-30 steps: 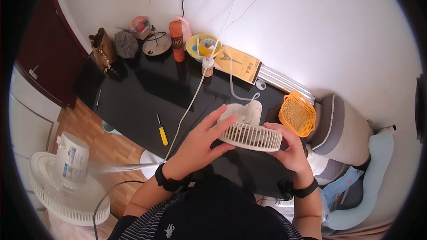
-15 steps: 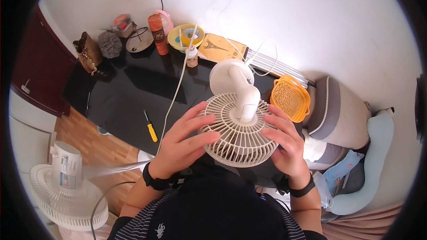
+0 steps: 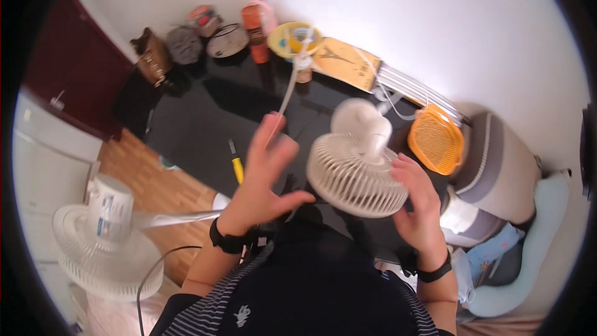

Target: Washing a ceramic pot in a kitchen and then repairing a small portable fan with a screwdriver in a bedroom.

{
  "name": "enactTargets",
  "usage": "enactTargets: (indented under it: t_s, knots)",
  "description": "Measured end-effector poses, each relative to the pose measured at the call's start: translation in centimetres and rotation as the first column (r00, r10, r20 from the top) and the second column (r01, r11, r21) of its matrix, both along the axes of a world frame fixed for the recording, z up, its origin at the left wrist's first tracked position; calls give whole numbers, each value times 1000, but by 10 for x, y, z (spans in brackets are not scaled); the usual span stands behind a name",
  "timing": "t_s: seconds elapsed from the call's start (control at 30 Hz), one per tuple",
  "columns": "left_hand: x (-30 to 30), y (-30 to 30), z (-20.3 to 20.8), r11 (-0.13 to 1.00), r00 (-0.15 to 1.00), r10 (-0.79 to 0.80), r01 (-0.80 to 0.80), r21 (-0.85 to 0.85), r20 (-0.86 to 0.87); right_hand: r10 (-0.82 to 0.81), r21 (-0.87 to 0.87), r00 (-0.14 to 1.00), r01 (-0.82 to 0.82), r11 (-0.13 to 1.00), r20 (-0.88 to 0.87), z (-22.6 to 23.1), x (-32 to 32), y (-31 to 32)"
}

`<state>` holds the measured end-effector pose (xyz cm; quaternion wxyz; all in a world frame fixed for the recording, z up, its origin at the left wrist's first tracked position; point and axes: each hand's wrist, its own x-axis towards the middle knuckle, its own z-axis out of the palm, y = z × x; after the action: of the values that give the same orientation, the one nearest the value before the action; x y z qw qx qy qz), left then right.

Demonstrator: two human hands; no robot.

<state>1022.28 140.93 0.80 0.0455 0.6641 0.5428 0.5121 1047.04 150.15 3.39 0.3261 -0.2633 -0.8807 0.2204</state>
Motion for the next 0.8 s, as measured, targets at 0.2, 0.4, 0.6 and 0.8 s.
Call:
enactTargets:
  t_s: [0.2,0.4,0.6,0.8]
  knots:
    - [-140,-64,-169,605,588,773,-571,-555,238,-52,-592,998,67,803,43,-62,13,13]
    - [-115,-40,-219,342,670,713,-592,-730,-209,-10,-592,995,65,803,96,-81,4,36]
    - [-126,-39,-207,429,683,721,-573,-699,-117,49,-537,997,-10,844,59,-96,11,49]
    - [-38,-38,-60,898,738,354,-97,-429,575,-40,-510,996,78,857,84,-114,34,36]
